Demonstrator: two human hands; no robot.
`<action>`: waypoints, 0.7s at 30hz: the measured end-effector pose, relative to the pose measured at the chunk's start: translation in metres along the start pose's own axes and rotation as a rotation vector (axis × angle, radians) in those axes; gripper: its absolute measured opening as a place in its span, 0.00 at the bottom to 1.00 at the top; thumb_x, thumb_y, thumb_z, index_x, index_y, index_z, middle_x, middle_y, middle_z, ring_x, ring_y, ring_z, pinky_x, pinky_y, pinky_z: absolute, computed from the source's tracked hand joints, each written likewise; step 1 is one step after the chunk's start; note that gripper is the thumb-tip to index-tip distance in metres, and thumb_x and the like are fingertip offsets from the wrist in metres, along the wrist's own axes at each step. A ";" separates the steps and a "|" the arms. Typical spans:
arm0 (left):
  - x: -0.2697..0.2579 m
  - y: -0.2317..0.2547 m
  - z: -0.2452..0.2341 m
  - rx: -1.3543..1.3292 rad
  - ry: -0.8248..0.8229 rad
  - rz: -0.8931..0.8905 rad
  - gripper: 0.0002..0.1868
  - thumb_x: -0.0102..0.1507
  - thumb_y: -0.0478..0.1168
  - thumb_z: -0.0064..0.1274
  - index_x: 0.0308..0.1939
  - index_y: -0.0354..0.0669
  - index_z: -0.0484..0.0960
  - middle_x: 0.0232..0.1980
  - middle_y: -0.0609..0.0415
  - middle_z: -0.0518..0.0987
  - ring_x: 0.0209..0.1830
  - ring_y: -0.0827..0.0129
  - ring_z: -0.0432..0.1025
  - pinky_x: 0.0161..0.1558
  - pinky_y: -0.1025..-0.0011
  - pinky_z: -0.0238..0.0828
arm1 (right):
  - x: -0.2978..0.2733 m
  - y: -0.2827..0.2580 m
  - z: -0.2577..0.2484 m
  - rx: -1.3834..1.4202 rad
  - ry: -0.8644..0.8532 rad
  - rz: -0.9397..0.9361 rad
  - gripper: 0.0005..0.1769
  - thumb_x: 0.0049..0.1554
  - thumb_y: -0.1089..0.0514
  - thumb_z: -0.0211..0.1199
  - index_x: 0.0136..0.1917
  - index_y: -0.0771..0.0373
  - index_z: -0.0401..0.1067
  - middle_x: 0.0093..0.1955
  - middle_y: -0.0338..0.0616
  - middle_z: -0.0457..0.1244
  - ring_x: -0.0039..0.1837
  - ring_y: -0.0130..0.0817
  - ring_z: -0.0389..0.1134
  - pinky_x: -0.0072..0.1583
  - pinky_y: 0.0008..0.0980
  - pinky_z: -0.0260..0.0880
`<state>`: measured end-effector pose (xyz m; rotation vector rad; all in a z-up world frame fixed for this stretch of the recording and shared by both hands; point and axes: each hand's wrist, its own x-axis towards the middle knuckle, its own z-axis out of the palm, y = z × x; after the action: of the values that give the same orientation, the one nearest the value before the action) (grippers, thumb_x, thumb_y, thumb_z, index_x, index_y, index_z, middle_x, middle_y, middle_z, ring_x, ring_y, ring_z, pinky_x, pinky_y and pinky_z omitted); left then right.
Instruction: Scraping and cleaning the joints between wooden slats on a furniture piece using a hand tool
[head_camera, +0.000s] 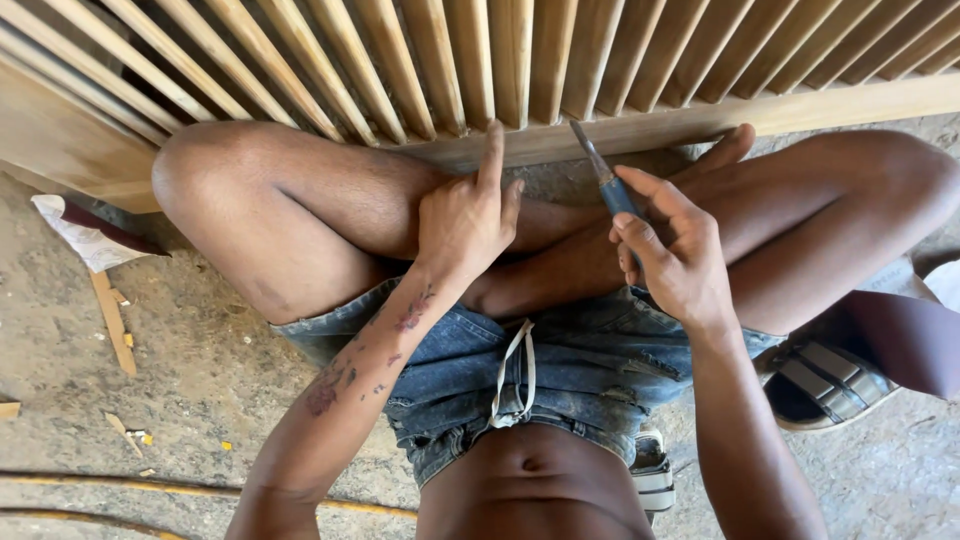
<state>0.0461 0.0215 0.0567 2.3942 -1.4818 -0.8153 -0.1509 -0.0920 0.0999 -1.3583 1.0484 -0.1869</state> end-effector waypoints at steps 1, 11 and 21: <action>0.003 0.004 0.002 -0.004 -0.002 -0.004 0.34 0.70 0.46 0.48 0.76 0.35 0.58 0.32 0.35 0.84 0.33 0.44 0.82 0.35 0.45 0.80 | 0.001 0.000 0.003 -0.004 -0.003 0.004 0.26 0.62 0.64 0.56 0.73 0.72 0.65 0.36 0.54 0.64 0.28 0.32 0.65 0.29 0.31 0.69; -0.015 0.006 0.050 -0.323 0.153 0.266 0.07 0.64 0.47 0.53 0.39 0.53 0.84 0.29 0.51 0.84 0.32 0.55 0.81 0.32 0.60 0.79 | 0.008 -0.014 0.007 -0.202 -0.028 -0.009 0.26 0.60 0.60 0.62 0.71 0.66 0.70 0.33 0.49 0.65 0.29 0.30 0.67 0.33 0.31 0.71; -0.020 -0.010 0.064 -0.551 0.234 0.222 0.09 0.68 0.44 0.50 0.48 0.56 0.84 0.38 0.52 0.86 0.39 0.56 0.82 0.37 0.60 0.81 | 0.082 -0.008 -0.014 -0.655 -0.276 -0.355 0.22 0.56 0.60 0.71 0.64 0.53 0.80 0.49 0.56 0.69 0.52 0.57 0.70 0.53 0.49 0.68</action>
<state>0.0116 0.0503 0.0066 1.8144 -1.2072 -0.7403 -0.1109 -0.1582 0.0672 -2.0944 0.6438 0.0976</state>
